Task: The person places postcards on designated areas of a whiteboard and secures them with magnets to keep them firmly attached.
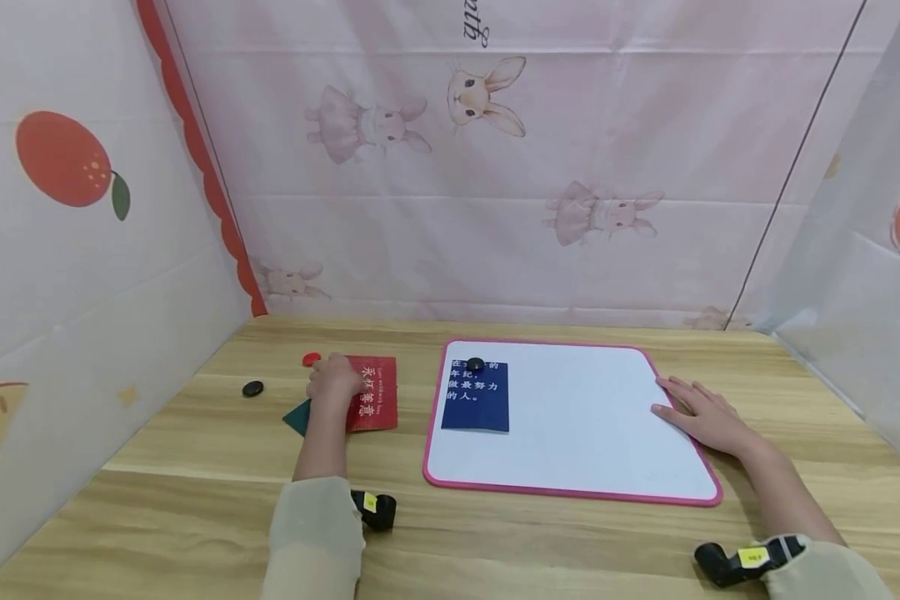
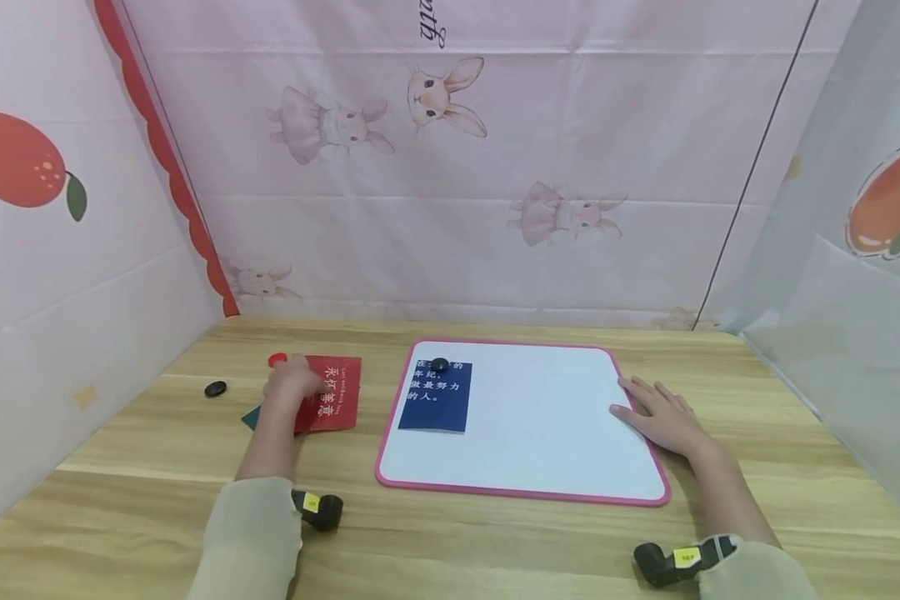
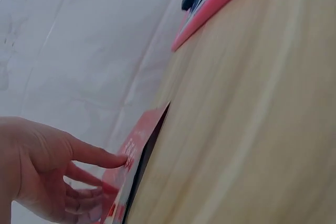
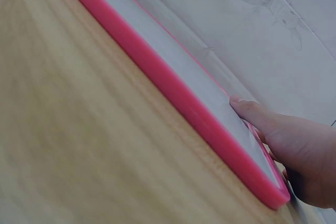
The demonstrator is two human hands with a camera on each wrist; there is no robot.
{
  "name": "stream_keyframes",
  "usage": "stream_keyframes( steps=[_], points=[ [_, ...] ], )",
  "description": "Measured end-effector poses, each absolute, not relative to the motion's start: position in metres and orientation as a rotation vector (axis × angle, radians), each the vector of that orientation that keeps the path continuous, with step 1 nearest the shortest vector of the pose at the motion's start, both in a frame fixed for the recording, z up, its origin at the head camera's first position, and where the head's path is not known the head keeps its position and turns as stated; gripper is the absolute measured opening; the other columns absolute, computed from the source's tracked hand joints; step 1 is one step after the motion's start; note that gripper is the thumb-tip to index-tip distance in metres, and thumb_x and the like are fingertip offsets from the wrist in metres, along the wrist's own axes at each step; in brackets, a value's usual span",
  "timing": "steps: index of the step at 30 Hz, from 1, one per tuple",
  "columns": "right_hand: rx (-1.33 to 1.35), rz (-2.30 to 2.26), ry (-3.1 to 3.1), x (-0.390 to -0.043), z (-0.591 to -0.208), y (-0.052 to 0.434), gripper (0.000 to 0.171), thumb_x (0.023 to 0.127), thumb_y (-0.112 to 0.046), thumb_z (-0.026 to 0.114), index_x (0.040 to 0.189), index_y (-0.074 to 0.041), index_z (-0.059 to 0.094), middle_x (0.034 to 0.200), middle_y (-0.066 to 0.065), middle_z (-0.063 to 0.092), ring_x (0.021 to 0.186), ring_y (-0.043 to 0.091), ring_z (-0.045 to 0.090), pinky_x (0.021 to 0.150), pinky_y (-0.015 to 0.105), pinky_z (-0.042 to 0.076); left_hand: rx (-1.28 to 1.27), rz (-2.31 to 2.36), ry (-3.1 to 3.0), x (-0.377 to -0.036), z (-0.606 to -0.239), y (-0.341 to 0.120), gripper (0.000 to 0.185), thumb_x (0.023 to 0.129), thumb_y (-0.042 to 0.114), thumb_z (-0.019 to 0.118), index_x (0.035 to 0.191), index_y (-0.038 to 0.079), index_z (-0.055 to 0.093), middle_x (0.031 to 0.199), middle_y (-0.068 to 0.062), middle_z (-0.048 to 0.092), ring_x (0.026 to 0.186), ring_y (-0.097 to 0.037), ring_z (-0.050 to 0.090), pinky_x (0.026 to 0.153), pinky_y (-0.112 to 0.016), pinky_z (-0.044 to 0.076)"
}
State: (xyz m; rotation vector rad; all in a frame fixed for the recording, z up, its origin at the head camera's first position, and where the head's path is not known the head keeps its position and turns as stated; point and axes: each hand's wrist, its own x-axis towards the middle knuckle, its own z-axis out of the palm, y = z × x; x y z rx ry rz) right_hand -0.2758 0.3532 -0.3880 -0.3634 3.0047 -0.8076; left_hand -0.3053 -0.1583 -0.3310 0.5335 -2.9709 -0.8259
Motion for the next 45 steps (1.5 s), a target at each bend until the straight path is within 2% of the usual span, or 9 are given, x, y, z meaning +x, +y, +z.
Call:
stream_keyframes(
  steps=[5, 9, 12, 19, 25, 37, 45],
  points=[
    [-0.367, -0.801, 3.005, -0.276, -0.386, 0.353, 0.072, 0.091, -0.046, 0.048, 0.141, 0.001, 0.027, 0.14, 0.035, 0.018, 0.125, 0.056, 0.004, 0.091, 0.071, 0.001, 0.53, -0.93, -2.954, -0.306, -0.33, -0.173, 0.032, 0.089, 0.008, 0.051, 0.115, -0.009, 0.051, 0.103, -0.026, 0.049, 0.086, -0.036, 0.05, 0.07, -0.042, 0.044],
    [-0.37, -0.791, 3.004, -0.276, -0.386, 0.353, 0.071, 0.091, -0.046, 0.048, 0.141, 0.001, 0.027, 0.14, 0.035, 0.018, 0.125, 0.056, 0.004, 0.092, 0.07, 0.001, 0.548, -1.167, -2.888, -0.309, -0.331, -0.184, 0.032, 0.092, 0.005, 0.044, 0.12, -0.006, 0.052, 0.11, -0.024, 0.053, 0.084, -0.031, 0.055, 0.065, -0.034, 0.048],
    [-0.366, -0.79, 3.003, -0.277, -0.385, 0.353, 0.072, 0.091, -0.046, 0.048, 0.141, 0.001, 0.027, 0.14, 0.035, 0.018, 0.125, 0.056, 0.004, 0.093, 0.07, 0.0, 0.57, -1.374, -2.826, -0.312, -0.332, -0.191, 0.035, 0.092, 0.002, 0.04, 0.125, -0.006, 0.048, 0.113, -0.025, 0.051, 0.084, -0.028, 0.057, 0.064, -0.032, 0.052],
    [-0.362, -0.798, 2.999, -0.276, -0.386, 0.353, 0.072, 0.091, -0.047, 0.049, 0.141, 0.001, 0.027, 0.14, 0.035, 0.017, 0.126, 0.055, 0.004, 0.093, 0.07, 0.0, 0.604, -1.636, -2.724, -0.318, -0.335, -0.196, 0.039, 0.091, -0.004, 0.039, 0.129, -0.004, 0.044, 0.105, -0.02, 0.051, 0.082, -0.024, 0.055, 0.067, -0.033, 0.053],
    [-0.361, -0.804, 2.994, -0.275, -0.387, 0.354, 0.073, 0.09, -0.047, 0.049, 0.141, 0.001, 0.027, 0.141, 0.034, 0.016, 0.126, 0.055, 0.003, 0.093, 0.07, -0.001, 0.592, -1.709, -2.697, -0.322, -0.339, -0.196, 0.039, 0.091, -0.004, 0.041, 0.129, -0.003, 0.045, 0.098, -0.019, 0.053, 0.075, -0.022, 0.055, 0.063, -0.031, 0.052],
    [-0.356, -0.805, 2.993, -0.275, -0.385, 0.352, 0.074, 0.09, -0.048, 0.049, 0.141, 0.001, 0.028, 0.141, 0.034, 0.017, 0.126, 0.055, 0.003, 0.093, 0.07, -0.001, 0.609, -1.746, -2.651, -0.321, -0.333, -0.188, 0.042, 0.089, -0.005, 0.042, 0.131, 0.0, 0.044, 0.104, -0.019, 0.054, 0.071, -0.02, 0.056, 0.061, -0.029, 0.052],
    [-0.361, -0.814, 2.994, -0.275, -0.385, 0.352, 0.073, 0.09, -0.047, 0.049, 0.141, 0.001, 0.027, 0.141, 0.034, 0.017, 0.126, 0.055, 0.003, 0.093, 0.07, 0.0, 0.558, -1.741, -2.651, -0.321, -0.329, -0.181, 0.04, 0.093, -0.001, 0.042, 0.133, 0.0, 0.042, 0.089, -0.015, 0.054, 0.06, -0.016, 0.054, 0.064, -0.034, 0.053]
  ],
)
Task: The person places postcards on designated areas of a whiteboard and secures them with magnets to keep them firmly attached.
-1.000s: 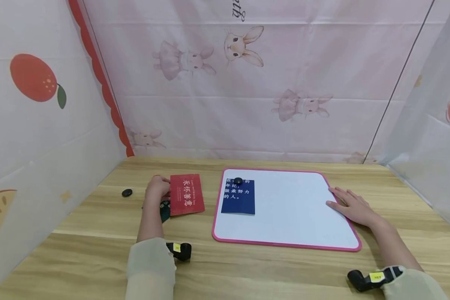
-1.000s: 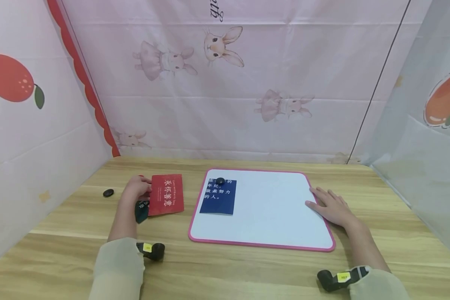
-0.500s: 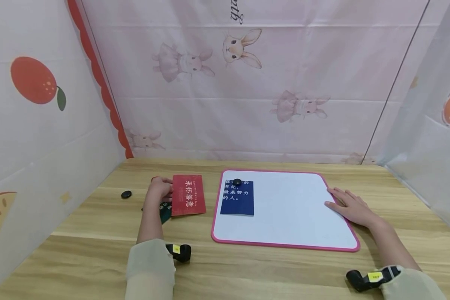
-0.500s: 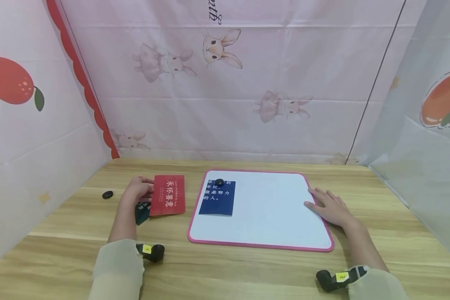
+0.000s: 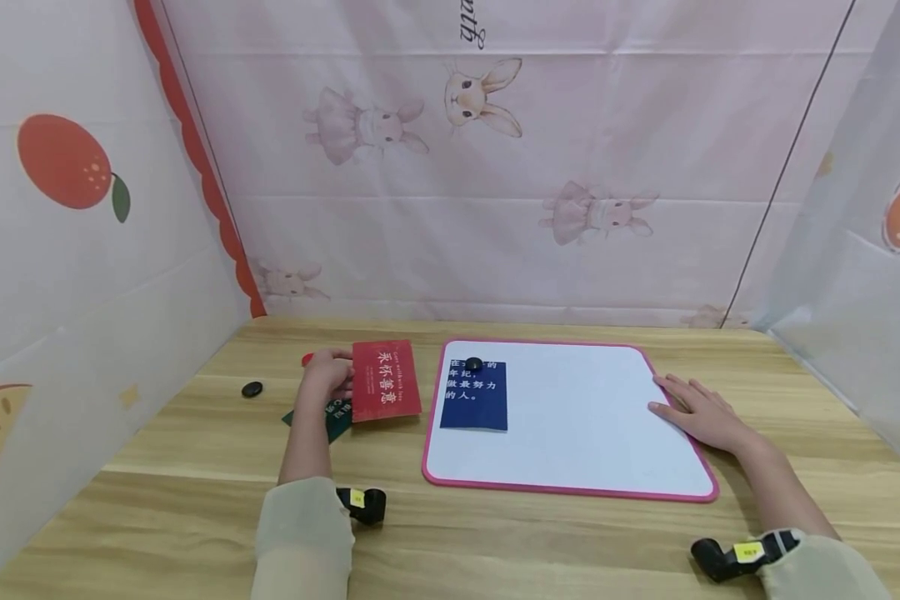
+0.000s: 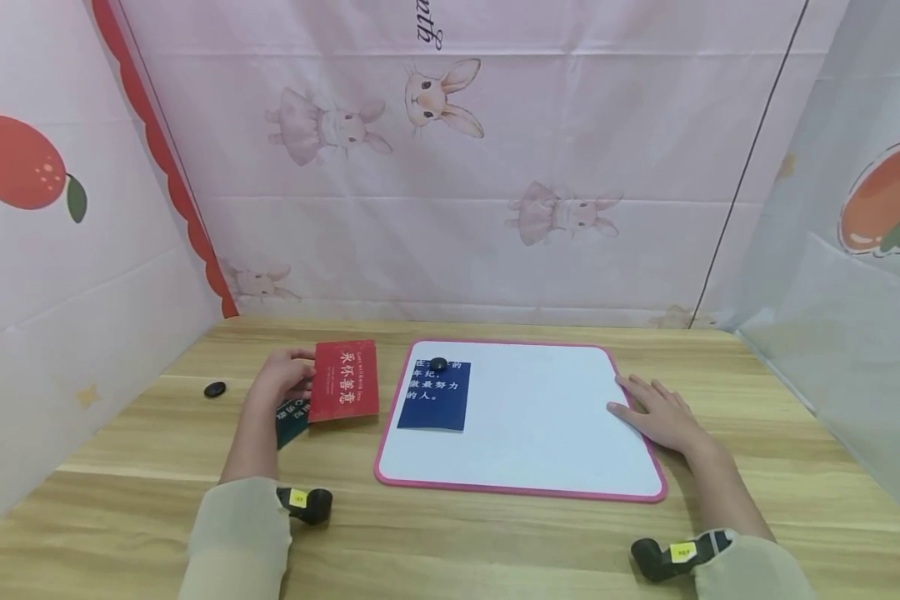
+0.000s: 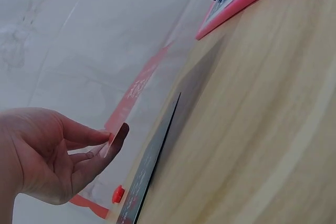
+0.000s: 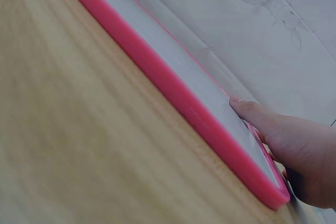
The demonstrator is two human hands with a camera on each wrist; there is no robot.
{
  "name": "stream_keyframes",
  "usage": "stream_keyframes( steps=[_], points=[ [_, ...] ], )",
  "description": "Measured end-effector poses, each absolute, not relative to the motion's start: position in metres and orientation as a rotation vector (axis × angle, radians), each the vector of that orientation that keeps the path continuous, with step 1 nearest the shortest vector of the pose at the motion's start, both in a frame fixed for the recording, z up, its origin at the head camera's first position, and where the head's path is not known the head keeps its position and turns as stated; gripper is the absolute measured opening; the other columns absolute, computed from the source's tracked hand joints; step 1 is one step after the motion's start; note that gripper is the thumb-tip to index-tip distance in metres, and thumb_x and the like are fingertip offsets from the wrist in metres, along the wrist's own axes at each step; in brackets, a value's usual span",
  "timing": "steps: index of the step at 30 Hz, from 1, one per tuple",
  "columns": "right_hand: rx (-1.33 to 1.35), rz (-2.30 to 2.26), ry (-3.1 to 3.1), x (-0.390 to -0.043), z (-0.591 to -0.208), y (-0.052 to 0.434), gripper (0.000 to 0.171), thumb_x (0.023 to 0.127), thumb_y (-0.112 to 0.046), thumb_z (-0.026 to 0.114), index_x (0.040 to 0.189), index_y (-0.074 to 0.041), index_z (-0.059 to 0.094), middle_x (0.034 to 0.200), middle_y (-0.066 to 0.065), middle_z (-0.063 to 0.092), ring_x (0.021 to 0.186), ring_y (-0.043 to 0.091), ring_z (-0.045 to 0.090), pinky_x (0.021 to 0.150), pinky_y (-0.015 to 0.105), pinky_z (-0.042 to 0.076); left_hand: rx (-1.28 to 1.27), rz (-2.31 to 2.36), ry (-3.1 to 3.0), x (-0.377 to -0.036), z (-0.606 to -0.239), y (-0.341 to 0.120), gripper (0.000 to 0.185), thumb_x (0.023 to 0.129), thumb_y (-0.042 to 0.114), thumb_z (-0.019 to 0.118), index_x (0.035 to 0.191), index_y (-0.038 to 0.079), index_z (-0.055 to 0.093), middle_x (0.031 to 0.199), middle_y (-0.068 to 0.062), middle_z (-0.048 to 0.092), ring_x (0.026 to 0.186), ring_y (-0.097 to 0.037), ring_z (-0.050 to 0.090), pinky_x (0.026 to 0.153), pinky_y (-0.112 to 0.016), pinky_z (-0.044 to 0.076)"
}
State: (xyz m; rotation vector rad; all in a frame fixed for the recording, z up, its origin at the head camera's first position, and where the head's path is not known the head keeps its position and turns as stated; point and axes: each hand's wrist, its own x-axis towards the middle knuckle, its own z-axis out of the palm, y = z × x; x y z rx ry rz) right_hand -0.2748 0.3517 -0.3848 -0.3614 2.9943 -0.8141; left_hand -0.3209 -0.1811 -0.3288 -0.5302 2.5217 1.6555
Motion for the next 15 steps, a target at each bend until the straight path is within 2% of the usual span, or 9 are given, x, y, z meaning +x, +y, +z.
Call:
stream_keyframes(
  steps=[6, 15],
  points=[
    [-0.363, -0.812, 2.997, -0.277, -0.384, 0.35, 0.073, 0.091, -0.047, 0.049, 0.141, 0.001, 0.028, 0.141, 0.034, 0.017, 0.126, 0.055, 0.003, 0.093, 0.069, 0.0, -0.5, 1.651, 2.537, -0.323, -0.327, -0.174, 0.041, 0.092, -0.003, 0.043, 0.133, 0.0, 0.043, 0.095, -0.018, 0.056, 0.061, -0.017, 0.056, 0.068, -0.036, 0.053],
    [-0.359, -0.812, 2.997, -0.274, -0.382, 0.35, 0.073, 0.09, -0.046, 0.05, 0.141, 0.002, 0.029, 0.14, 0.035, 0.018, 0.126, 0.055, 0.005, 0.093, 0.07, 0.001, -0.457, 1.623, 2.563, -0.326, -0.323, -0.161, 0.04, 0.091, -0.004, 0.045, 0.131, 0.0, 0.045, 0.095, -0.019, 0.059, 0.058, -0.016, 0.057, 0.064, -0.035, 0.053]
  ],
)
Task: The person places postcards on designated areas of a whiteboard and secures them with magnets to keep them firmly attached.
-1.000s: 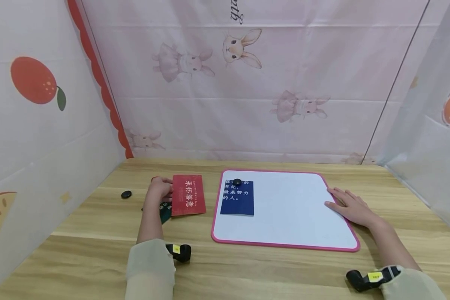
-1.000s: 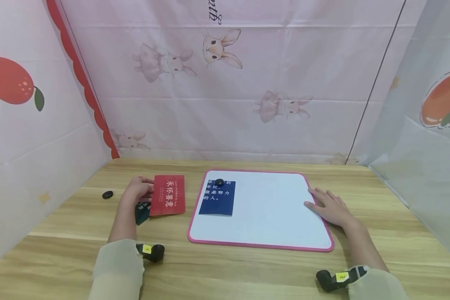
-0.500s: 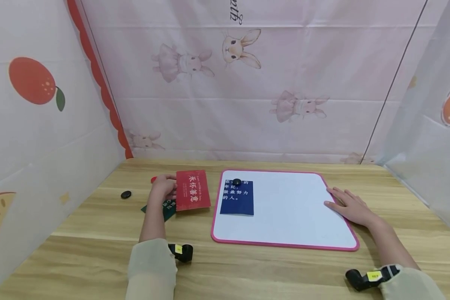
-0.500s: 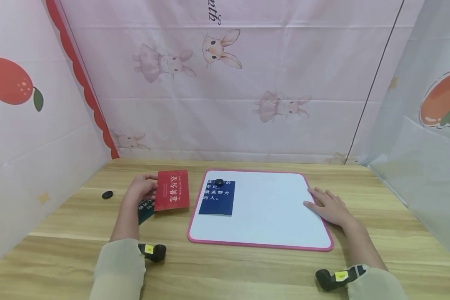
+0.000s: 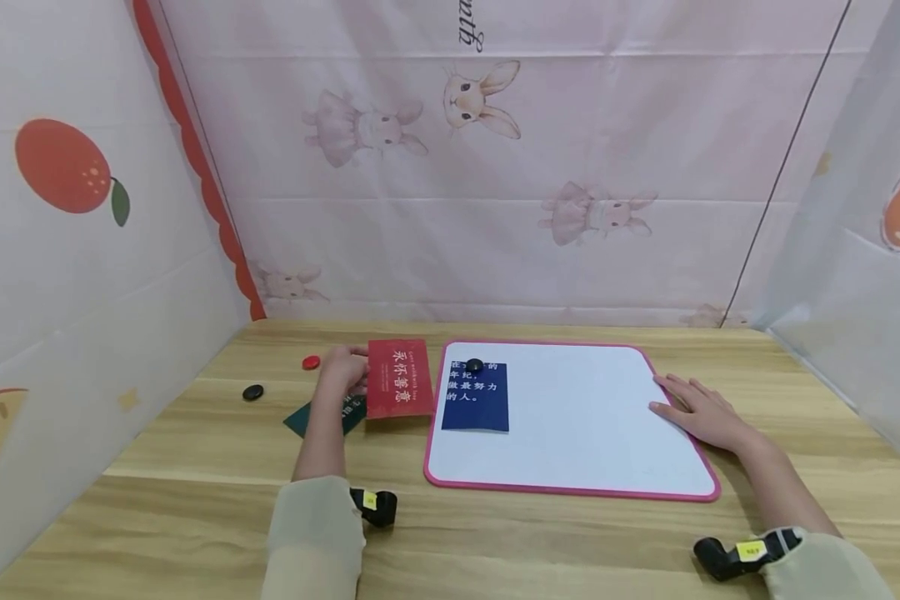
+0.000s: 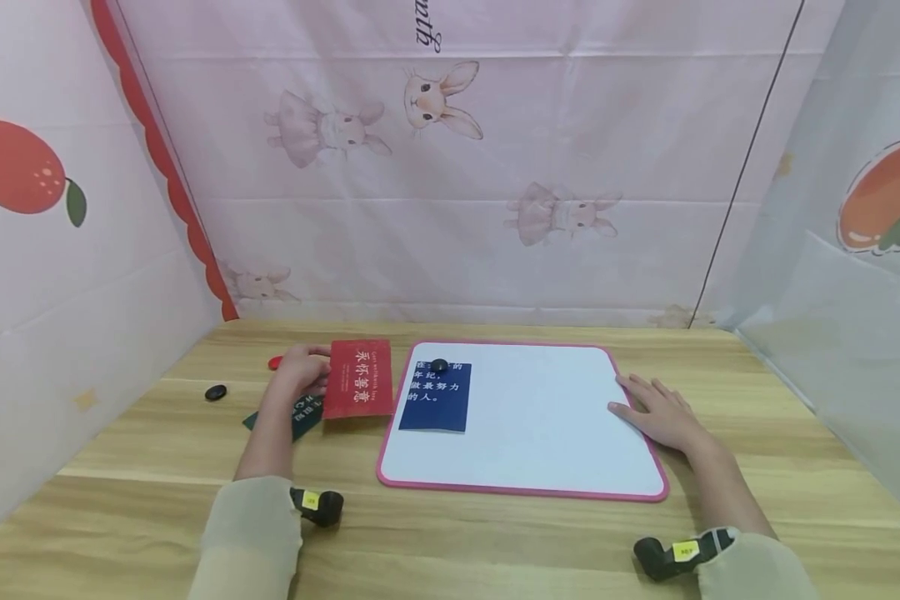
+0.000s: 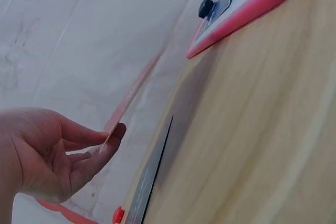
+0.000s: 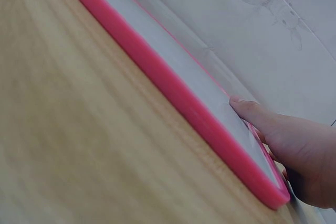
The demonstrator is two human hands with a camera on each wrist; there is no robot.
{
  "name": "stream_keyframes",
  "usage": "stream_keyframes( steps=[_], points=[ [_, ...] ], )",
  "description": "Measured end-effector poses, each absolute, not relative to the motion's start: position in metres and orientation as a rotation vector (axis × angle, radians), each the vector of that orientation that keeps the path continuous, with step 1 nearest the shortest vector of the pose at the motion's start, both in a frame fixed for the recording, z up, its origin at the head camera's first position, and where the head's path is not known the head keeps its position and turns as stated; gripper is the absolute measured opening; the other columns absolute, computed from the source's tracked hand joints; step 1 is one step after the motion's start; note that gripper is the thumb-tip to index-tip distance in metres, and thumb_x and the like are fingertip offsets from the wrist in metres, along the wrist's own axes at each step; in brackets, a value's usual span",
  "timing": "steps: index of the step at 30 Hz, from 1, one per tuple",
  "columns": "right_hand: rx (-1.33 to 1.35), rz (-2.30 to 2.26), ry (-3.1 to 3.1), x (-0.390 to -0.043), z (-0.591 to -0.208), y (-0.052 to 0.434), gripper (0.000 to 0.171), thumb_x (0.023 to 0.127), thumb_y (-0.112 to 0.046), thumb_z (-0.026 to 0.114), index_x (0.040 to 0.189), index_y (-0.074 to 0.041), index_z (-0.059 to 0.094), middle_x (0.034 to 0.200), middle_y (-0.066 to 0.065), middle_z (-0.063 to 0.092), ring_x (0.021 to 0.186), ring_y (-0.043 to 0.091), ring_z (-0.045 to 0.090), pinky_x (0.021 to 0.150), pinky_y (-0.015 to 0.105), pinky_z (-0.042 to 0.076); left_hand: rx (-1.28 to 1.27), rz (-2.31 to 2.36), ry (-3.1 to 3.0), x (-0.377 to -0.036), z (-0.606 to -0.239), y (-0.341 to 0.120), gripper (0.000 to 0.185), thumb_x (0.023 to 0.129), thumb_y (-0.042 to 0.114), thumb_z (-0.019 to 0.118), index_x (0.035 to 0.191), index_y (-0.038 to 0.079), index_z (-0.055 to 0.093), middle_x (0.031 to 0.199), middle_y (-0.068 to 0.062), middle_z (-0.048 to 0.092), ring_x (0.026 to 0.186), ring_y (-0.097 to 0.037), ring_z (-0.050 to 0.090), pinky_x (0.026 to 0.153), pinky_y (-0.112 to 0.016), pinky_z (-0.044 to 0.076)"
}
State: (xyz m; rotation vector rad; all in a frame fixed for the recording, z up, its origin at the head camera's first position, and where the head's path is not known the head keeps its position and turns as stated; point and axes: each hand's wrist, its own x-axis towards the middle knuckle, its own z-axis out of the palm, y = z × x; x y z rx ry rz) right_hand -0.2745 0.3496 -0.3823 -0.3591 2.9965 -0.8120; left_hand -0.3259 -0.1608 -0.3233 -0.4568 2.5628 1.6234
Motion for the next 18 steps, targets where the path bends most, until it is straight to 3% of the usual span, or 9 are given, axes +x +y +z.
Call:
stream_keyframes(
  steps=[6, 18],
  points=[
    [-0.354, -0.804, 2.997, -0.275, -0.384, 0.351, 0.072, 0.091, -0.047, 0.049, 0.141, 0.001, 0.028, 0.14, 0.035, 0.018, 0.126, 0.055, 0.004, 0.093, 0.07, 0.0, -0.426, 1.627, 2.578, -0.33, -0.318, -0.148, 0.041, 0.09, -0.004, 0.045, 0.13, 0.001, 0.046, 0.103, -0.021, 0.057, 0.061, -0.018, 0.059, 0.066, -0.036, 0.053],
    [-0.351, -0.814, 2.993, -0.276, -0.384, 0.353, 0.073, 0.09, -0.048, 0.049, 0.141, 0.001, 0.029, 0.14, 0.035, 0.017, 0.126, 0.055, 0.004, 0.093, 0.07, 0.0, -0.399, 1.564, 2.61, -0.33, -0.303, -0.117, 0.035, 0.092, 0.002, 0.047, 0.128, 0.0, 0.048, 0.106, -0.019, 0.057, 0.086, -0.029, 0.062, 0.063, -0.033, 0.053]
  ],
)
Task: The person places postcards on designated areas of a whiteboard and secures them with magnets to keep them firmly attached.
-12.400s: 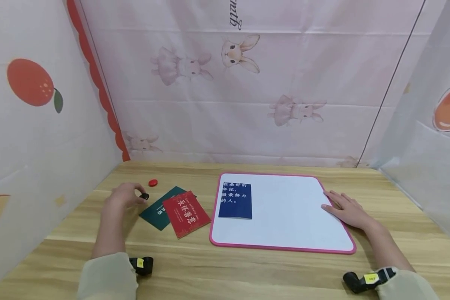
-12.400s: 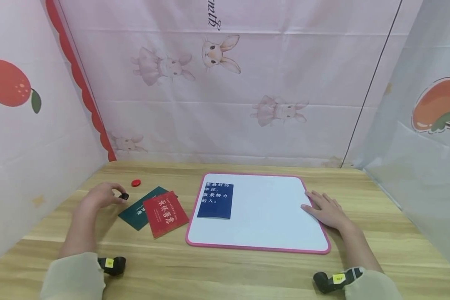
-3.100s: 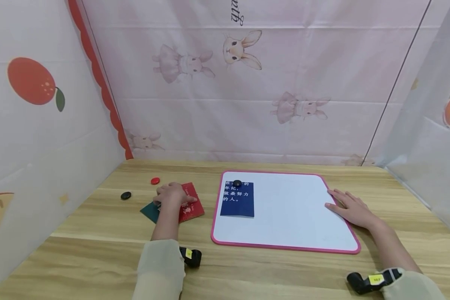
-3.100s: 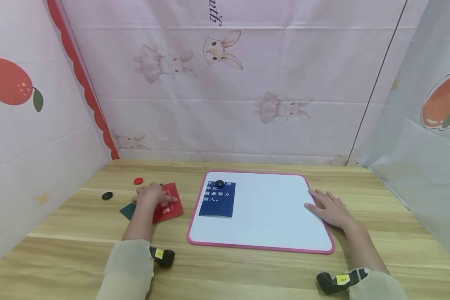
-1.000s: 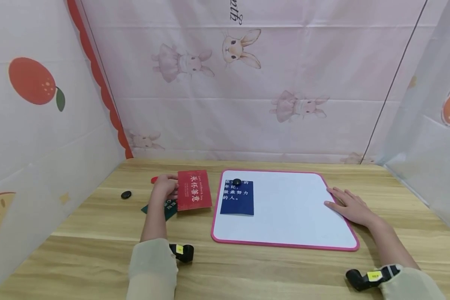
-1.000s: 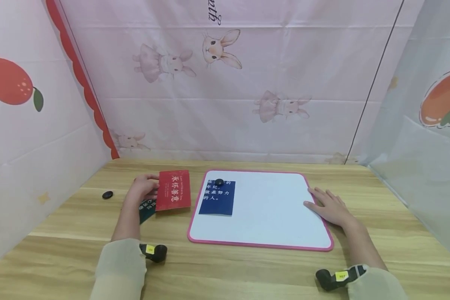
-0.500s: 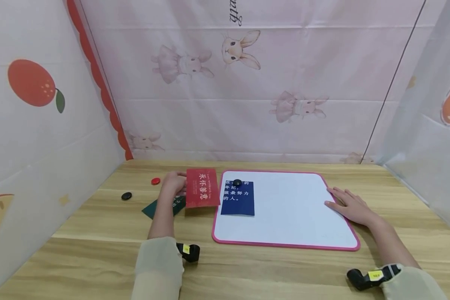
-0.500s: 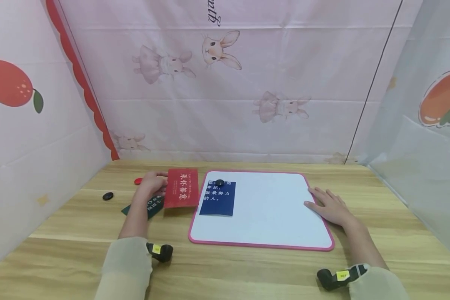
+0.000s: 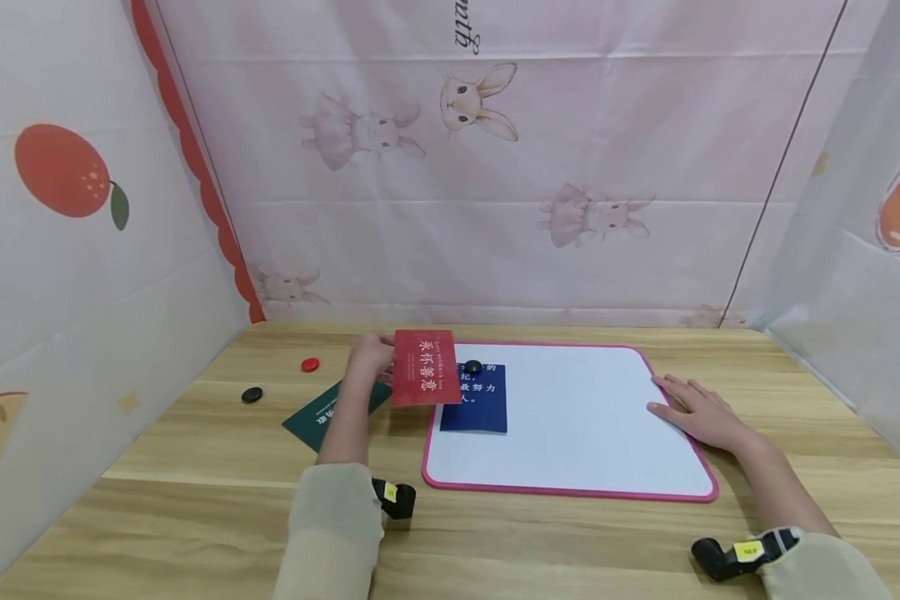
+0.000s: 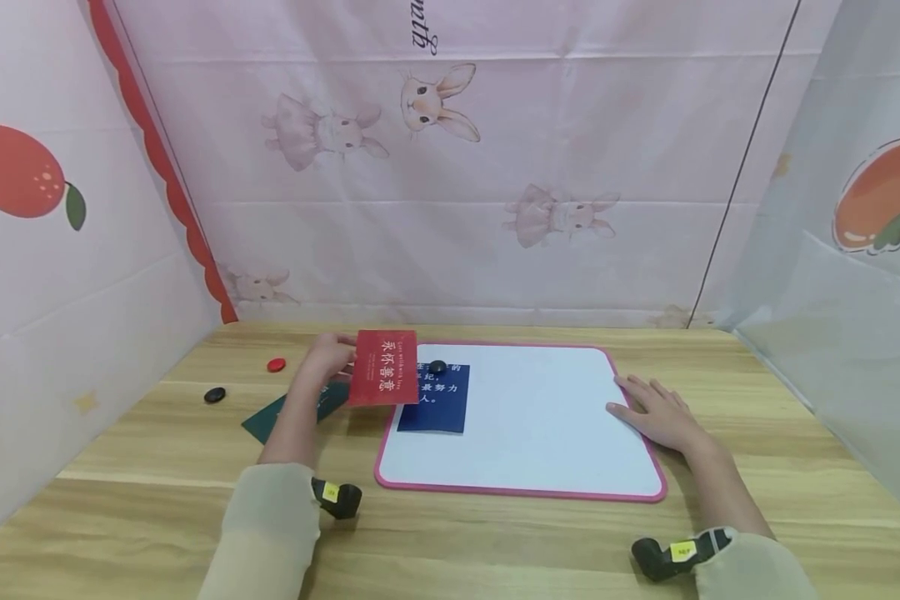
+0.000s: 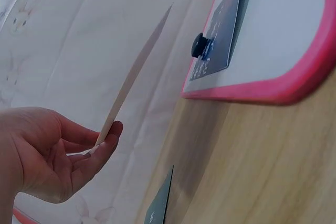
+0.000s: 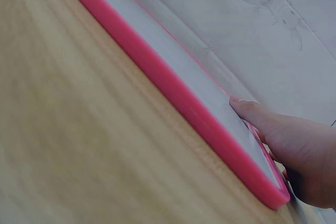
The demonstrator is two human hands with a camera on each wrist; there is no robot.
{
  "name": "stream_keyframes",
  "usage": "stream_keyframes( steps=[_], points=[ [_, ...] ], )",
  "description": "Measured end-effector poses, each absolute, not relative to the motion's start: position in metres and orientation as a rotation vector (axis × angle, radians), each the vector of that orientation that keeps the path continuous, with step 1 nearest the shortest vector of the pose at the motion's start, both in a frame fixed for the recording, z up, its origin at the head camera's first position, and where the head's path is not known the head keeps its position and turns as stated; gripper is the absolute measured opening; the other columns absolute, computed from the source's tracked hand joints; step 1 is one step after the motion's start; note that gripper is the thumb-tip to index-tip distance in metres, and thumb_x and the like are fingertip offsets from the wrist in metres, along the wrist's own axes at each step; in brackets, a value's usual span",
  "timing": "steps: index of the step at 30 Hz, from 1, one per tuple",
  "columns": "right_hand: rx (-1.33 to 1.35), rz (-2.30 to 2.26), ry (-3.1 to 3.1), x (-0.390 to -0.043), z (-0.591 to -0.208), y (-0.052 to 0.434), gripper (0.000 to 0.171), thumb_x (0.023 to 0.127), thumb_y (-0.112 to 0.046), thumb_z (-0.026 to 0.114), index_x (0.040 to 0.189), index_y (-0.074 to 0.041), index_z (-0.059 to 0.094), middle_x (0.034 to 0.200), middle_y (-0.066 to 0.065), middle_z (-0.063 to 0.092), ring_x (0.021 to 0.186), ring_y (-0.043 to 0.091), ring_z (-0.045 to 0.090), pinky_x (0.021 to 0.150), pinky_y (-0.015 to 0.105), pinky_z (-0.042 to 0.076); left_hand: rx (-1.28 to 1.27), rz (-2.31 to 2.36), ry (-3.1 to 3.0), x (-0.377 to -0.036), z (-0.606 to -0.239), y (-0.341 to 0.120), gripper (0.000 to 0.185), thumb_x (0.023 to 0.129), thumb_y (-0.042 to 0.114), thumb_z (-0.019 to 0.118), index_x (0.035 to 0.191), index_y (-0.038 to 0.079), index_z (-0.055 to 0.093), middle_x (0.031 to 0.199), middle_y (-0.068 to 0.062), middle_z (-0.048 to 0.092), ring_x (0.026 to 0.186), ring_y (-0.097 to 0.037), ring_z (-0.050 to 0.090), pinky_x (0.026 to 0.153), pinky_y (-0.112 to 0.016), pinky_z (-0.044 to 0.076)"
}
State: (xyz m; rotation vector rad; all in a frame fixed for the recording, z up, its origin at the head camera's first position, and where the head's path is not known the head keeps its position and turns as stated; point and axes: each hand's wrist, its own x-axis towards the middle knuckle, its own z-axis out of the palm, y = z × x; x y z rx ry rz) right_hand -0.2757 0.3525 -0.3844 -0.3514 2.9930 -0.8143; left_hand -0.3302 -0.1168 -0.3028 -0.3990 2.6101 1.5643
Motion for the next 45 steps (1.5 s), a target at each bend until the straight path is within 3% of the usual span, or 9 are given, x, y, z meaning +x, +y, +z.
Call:
stream_keyframes(
  steps=[8, 21, 45],
  points=[
    [-0.354, -0.821, 2.997, -0.276, -0.384, 0.352, 0.073, 0.09, -0.047, 0.05, 0.141, 0.001, 0.029, 0.14, 0.034, 0.018, 0.126, 0.055, 0.004, 0.093, 0.069, 0.0, -0.387, 1.55, 2.674, -0.328, -0.307, -0.1, 0.033, 0.093, 0.003, 0.045, 0.126, -0.001, 0.05, 0.109, -0.019, 0.056, 0.089, -0.029, 0.061, 0.069, -0.035, 0.053],
    [-0.359, -0.806, 3.009, -0.276, -0.383, 0.355, 0.073, 0.09, -0.048, 0.05, 0.14, 0.002, 0.029, 0.14, 0.035, 0.018, 0.125, 0.056, 0.004, 0.093, 0.07, 0.0, -0.308, 1.717, 2.602, -0.327, -0.314, -0.077, 0.033, 0.091, -0.003, 0.042, 0.123, -0.004, 0.05, 0.108, -0.02, 0.056, 0.085, -0.03, 0.061, 0.064, -0.034, 0.053],
    [-0.369, -0.814, 3.007, -0.276, -0.388, 0.354, 0.073, 0.09, -0.048, 0.049, 0.14, 0.002, 0.029, 0.14, 0.035, 0.019, 0.125, 0.056, 0.004, 0.094, 0.069, -0.001, -0.327, 1.645, 2.616, -0.33, -0.308, -0.051, 0.032, 0.093, 0.003, 0.046, 0.124, 0.0, 0.051, 0.109, -0.017, 0.056, 0.091, -0.029, 0.06, 0.069, -0.034, 0.052]
  ],
)
